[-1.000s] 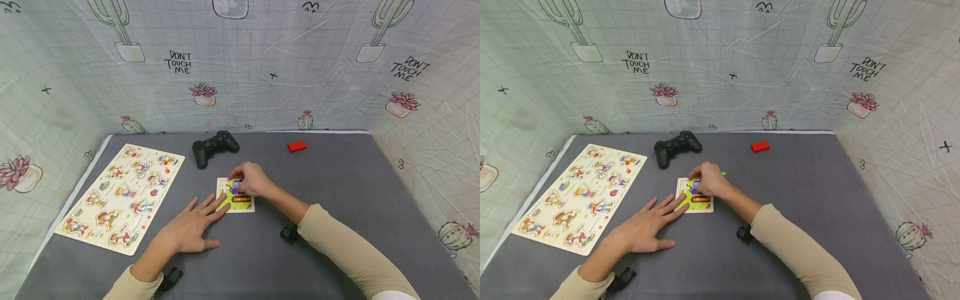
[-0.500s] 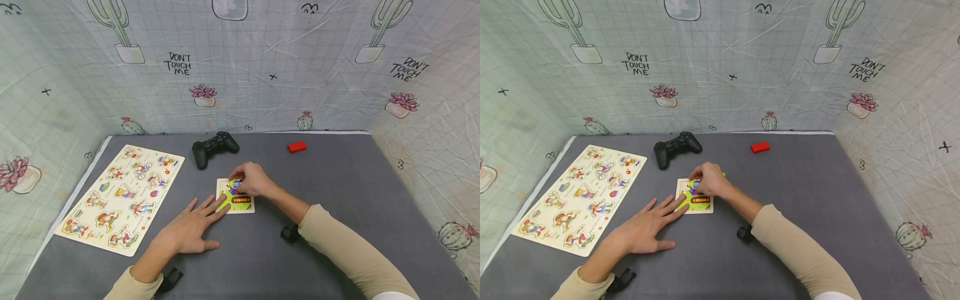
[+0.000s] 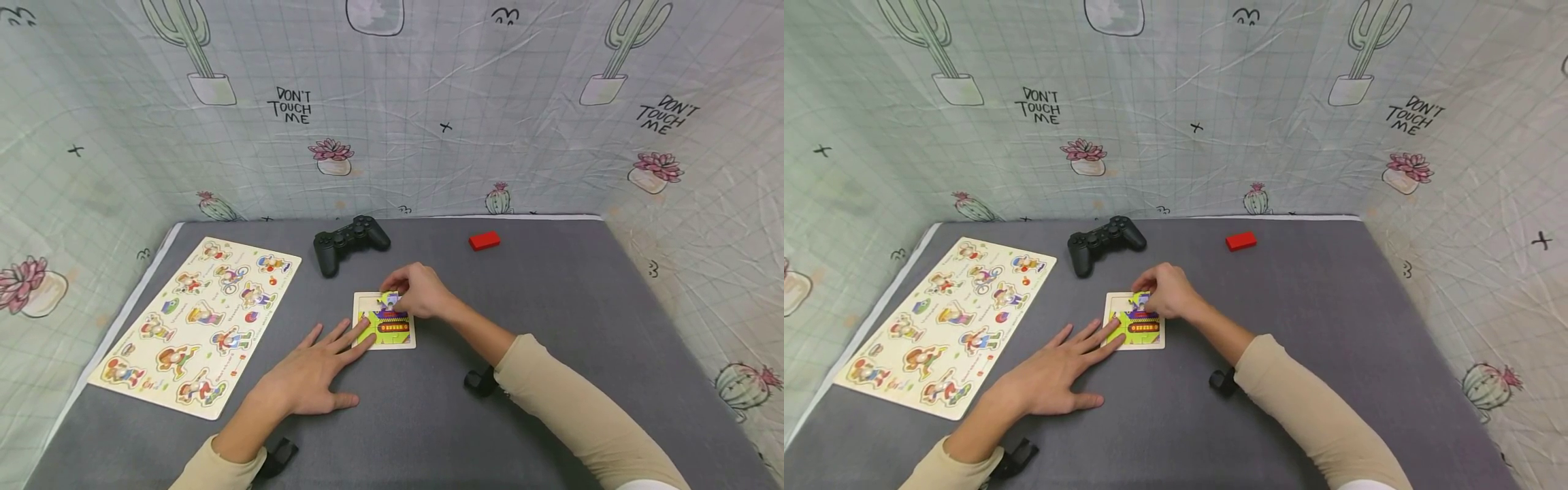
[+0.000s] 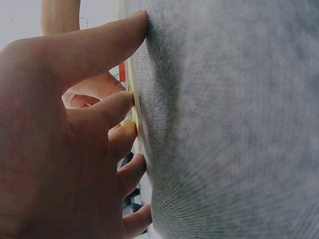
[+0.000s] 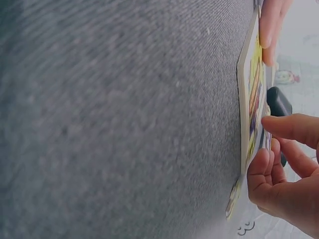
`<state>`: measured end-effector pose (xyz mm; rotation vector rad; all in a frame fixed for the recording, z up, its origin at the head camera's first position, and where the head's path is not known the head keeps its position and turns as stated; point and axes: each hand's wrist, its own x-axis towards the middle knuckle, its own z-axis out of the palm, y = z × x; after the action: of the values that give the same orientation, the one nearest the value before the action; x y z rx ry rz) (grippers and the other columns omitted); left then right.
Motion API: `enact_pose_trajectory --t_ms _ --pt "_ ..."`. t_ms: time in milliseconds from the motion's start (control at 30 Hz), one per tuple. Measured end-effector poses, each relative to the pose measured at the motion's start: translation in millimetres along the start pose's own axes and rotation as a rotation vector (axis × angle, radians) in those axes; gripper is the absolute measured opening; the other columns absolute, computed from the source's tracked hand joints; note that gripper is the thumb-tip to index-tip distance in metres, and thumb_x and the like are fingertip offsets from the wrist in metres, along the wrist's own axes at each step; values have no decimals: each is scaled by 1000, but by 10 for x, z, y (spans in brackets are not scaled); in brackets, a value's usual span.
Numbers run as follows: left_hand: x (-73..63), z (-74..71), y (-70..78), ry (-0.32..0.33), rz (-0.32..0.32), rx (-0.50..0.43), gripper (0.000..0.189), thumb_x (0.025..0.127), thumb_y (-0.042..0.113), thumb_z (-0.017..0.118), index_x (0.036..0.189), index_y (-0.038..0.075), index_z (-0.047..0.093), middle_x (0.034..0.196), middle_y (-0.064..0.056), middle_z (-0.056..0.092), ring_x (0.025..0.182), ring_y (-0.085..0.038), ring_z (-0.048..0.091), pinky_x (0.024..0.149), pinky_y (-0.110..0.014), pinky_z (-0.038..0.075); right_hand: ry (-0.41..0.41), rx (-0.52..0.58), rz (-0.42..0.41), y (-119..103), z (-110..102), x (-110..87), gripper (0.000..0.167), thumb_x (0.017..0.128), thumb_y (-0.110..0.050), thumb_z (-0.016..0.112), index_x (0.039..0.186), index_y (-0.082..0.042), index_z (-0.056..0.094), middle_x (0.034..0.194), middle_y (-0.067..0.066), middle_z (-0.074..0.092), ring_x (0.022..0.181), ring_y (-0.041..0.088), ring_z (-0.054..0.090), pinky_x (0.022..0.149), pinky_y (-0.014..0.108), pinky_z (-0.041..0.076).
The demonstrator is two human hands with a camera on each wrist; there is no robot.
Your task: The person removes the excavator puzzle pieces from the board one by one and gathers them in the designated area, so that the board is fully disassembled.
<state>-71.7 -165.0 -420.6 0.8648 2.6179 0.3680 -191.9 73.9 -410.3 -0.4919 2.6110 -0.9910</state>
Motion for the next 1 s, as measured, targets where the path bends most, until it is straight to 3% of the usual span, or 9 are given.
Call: enact_pose_trajectory --t_ms 1000 --pt "1 13 0 1 -4 -5 96 90 53 76 167 29 25 177 4 10 163 -30 13 127 -67 13 33 62 32 359 -393 -172 36 81 4 80 114 -11 81 109 4 77 97 22 64 80 30 55"
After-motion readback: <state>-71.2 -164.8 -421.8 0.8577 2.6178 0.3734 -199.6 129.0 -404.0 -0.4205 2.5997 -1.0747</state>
